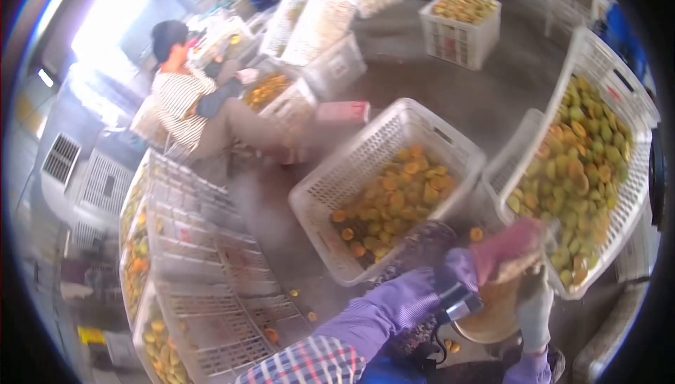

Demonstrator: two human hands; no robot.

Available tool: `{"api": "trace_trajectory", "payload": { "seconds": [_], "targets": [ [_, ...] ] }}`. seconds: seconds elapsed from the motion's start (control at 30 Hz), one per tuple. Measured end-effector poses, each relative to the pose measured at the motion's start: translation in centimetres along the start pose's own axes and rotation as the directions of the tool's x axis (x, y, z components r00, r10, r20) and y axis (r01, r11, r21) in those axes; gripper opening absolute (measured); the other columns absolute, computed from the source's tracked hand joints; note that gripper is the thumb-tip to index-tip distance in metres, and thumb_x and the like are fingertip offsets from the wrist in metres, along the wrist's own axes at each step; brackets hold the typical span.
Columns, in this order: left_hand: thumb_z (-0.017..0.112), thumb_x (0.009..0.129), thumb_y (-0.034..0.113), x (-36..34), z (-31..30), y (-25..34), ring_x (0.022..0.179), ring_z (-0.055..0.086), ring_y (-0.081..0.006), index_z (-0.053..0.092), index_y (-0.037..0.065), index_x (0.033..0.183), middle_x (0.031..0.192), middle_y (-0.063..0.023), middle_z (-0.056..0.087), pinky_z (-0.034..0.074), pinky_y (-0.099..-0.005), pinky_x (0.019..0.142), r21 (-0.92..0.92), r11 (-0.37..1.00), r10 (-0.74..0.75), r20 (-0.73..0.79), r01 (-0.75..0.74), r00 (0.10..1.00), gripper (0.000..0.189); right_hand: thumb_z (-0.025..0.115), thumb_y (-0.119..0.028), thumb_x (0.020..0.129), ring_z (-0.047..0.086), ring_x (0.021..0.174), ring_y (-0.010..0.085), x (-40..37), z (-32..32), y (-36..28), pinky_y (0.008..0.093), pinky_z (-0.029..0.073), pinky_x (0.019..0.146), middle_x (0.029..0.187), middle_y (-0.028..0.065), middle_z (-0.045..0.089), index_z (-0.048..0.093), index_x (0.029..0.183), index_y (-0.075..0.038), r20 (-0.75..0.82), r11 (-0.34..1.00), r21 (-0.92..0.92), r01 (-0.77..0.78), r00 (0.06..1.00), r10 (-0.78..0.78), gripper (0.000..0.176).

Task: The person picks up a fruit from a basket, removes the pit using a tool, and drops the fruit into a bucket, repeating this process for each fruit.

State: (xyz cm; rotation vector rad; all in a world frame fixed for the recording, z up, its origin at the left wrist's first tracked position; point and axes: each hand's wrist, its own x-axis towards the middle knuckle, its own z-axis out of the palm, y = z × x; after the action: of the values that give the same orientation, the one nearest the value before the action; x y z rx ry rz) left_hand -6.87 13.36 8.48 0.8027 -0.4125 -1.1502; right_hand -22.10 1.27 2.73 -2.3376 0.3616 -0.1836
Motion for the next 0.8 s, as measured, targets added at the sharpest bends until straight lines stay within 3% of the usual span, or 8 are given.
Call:
{"api": "trace_trajectory", "payload": {
  "seconds": [0.07, 0.1, 0.17, 0.23, 0.43, 0.53, 0.63, 0.8],
  "targets": [
    [0.051, 0.098, 0.029, -0.5, 1.4, 0.7, 0.070, 0.049, -0.0058, 0.055, 0.002, 0.111, 0.086, -0.0016, 0.053, 0.043, -0.0228, 0.061, -0.002, 0.999, 0.044, -0.054, -0.045, 0.998, 0.031, 0.048, 0.004, 0.081, 0.059, 0.091, 0.0373, 0.8, -1.2, -3.1, 0.0341, 0.047, 0.079, 0.101, 0.0213, 0.061, 0.044, 0.121, 0.010, 0.038, 0.975, 0.182, -0.130, 0.991, 0.125, 0.041],
    [0.053, 0.097, 0.026, -0.5, 1.7, 0.8, 0.077, 0.053, -0.0104, 0.057, 0.002, 0.108, 0.089, -0.0037, 0.056, 0.046, -0.0275, 0.065, 0.051, 0.997, 0.067, -0.099, -0.062, 0.993, 0.027, 0.049, 0.005, 0.078, 0.057, 0.097, 0.0378, 0.8, -0.8, -0.2, 0.0346, 0.046, 0.084, 0.106, 0.0210, 0.060, 0.046, 0.120, 0.009, 0.025, 0.998, 0.063, 0.008, 1.000, -0.010, 0.042],
    [0.055, 0.096, 0.022, 1.0, 0.9, -3.7, 0.081, 0.056, -0.0160, 0.057, 0.001, 0.106, 0.090, -0.0069, 0.057, 0.047, -0.0312, 0.070, 0.573, 0.710, 0.597, -0.179, -0.410, 0.782, 0.023, 0.052, 0.005, 0.074, 0.054, 0.104, 0.0386, 0.3, -0.2, 2.2, 0.0360, 0.045, 0.090, 0.111, 0.0204, 0.058, 0.050, 0.117, 0.008, 0.064, 0.944, -0.204, 0.258, 0.966, -0.250, 0.043],
    [0.058, 0.092, 0.011, 1.2, 0.6, -4.7, 0.091, 0.058, -0.0245, 0.056, 0.000, 0.109, 0.098, -0.0127, 0.060, 0.047, -0.0371, 0.081, 0.750, 0.489, 0.765, -0.123, -0.446, 0.633, 0.021, 0.053, 0.003, 0.071, 0.052, 0.107, 0.0393, 0.9, -0.6, 0.7, 0.0380, 0.043, 0.093, 0.112, 0.0203, 0.058, 0.053, 0.113, 0.009, 0.150, 0.820, -0.392, 0.417, 0.908, -0.390, 0.043],
    [0.056, 0.088, 0.003, 1.7, -1.0, -4.7, 0.093, 0.058, -0.0306, 0.059, 0.001, 0.109, 0.103, -0.0177, 0.060, 0.046, -0.0367, 0.083, 0.615, 0.579, 0.739, -0.117, -0.535, 0.664, 0.021, 0.052, 0.001, 0.072, 0.050, 0.114, 0.0375, 1.9, -1.5, -1.9, 0.0384, 0.040, 0.100, 0.116, 0.0207, 0.056, 0.053, 0.117, 0.009, 0.265, 0.773, -0.407, 0.487, 0.873, -0.411, 0.045],
    [0.056, 0.088, 0.004, 1.7, -0.9, -4.7, 0.093, 0.058, -0.0347, 0.060, 0.001, 0.107, 0.103, -0.0192, 0.059, 0.047, -0.0376, 0.081, 0.670, 0.557, 0.758, -0.169, -0.490, 0.630, 0.020, 0.049, 0.004, 0.078, 0.053, 0.112, 0.0310, 1.6, -0.1, -2.8, 0.0353, 0.040, 0.099, 0.115, 0.0181, 0.057, 0.046, 0.127, 0.008, 0.005, 0.985, 0.120, 0.125, 0.992, -0.126, 0.049],
    [0.059, 0.087, 0.009, 0.3, 0.3, -3.4, 0.094, 0.059, -0.0375, 0.061, 0.002, 0.106, 0.104, -0.0203, 0.059, 0.048, -0.0399, 0.081, 0.715, 0.566, 0.729, -0.200, -0.411, 0.655, 0.020, 0.049, 0.004, 0.081, 0.055, 0.108, 0.0250, 1.3, 0.4, -3.2, 0.0330, 0.041, 0.097, 0.114, 0.0160, 0.058, 0.039, 0.132, 0.007, -0.020, 0.962, 0.273, 0.007, 1.000, -0.002, 0.051],
    [0.063, 0.086, 0.018, 0.1, 0.2, -3.6, 0.091, 0.060, -0.0400, 0.063, 0.003, 0.103, 0.104, -0.0203, 0.060, 0.049, -0.0432, 0.079, 0.818, 0.503, 0.684, -0.178, -0.280, 0.707, 0.023, 0.052, 0.001, 0.080, 0.060, 0.083, 0.0188, 0.2, 1.2, -0.5, 0.0283, 0.051, 0.070, 0.101, 0.0102, 0.059, 0.043, 0.126, 0.005, 0.071, 0.940, 0.336, -0.062, 0.997, 0.040, 0.047]
  ]
}}
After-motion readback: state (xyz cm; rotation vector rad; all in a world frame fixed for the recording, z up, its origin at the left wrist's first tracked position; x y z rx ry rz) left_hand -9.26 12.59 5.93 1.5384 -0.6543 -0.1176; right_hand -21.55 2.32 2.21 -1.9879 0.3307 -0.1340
